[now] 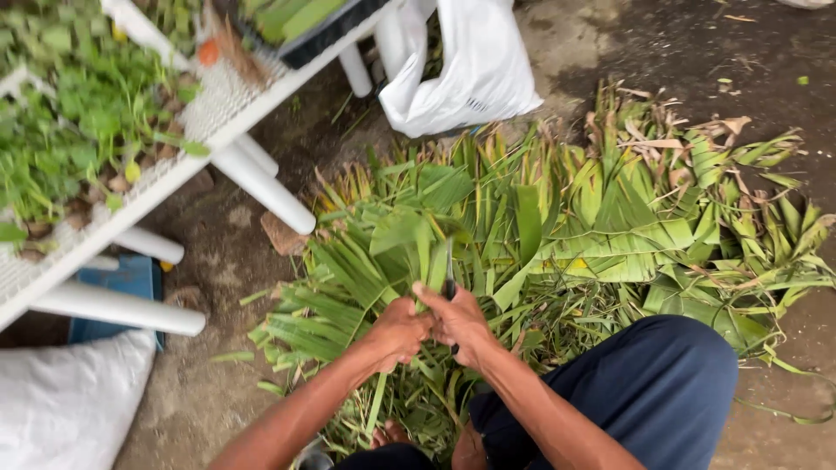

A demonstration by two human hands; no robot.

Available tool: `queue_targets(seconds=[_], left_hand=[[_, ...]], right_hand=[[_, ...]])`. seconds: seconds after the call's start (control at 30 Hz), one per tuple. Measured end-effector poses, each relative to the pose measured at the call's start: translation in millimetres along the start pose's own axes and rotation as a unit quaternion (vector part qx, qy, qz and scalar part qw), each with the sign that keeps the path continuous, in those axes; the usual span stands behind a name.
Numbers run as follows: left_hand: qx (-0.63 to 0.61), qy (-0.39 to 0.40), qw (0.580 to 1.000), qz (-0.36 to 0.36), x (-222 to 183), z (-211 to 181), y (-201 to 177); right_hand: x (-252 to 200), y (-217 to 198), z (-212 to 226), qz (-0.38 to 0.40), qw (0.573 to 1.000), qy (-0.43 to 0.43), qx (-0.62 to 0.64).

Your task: Trimming and cutting banana leaves into uniform rectangular pieces using a knife and placing them in a tray.

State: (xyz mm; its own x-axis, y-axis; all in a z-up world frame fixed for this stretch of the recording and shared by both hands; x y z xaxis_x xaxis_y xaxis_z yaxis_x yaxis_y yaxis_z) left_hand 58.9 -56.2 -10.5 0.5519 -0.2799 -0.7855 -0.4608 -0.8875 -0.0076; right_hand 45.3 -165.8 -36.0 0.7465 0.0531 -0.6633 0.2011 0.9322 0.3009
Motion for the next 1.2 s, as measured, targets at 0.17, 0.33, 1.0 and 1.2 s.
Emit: queue_targets(seconds=[0.17,0.33,1.0,1.2], left_hand=[[0.291,-0.121,0.949,-0.002,16.6,-13.6,6.3],[0.318,-0.182,0.93,-0.034,23.2,-16.5,29.4],[-0.129,-0.082,0.988,0.0,80.5,77.4,23.3],[-0.368,0.02,0.929,-0.012,83.9,70.1,16.9]], right_hand=[[28.1,-29.8,-34.3,-0.004,0.989,0.044,0.14],[47.2,-61.2,-42.9,-0.005,0.971,0.06,0.231],[36.5,-99.1,-29.3,-0.082,0.993,0.067,0.045],[48.7,-128.0,-47.8,-0.131,0.986,-0.02,0.099]])
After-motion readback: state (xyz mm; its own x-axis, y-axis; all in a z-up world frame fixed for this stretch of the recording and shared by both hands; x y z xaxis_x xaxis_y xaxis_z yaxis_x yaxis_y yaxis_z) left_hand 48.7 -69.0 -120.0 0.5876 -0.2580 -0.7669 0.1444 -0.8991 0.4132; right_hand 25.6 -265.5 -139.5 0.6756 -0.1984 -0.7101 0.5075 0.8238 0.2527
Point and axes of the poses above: each hand's wrist, its own x-axis towards the middle knuckle, its own y-axis out of the palm, z = x × y, the point moved 6 cm from there along x, towards the middle knuckle, and after that the axes turned 1 degree about -x, right-handed, at the moved point
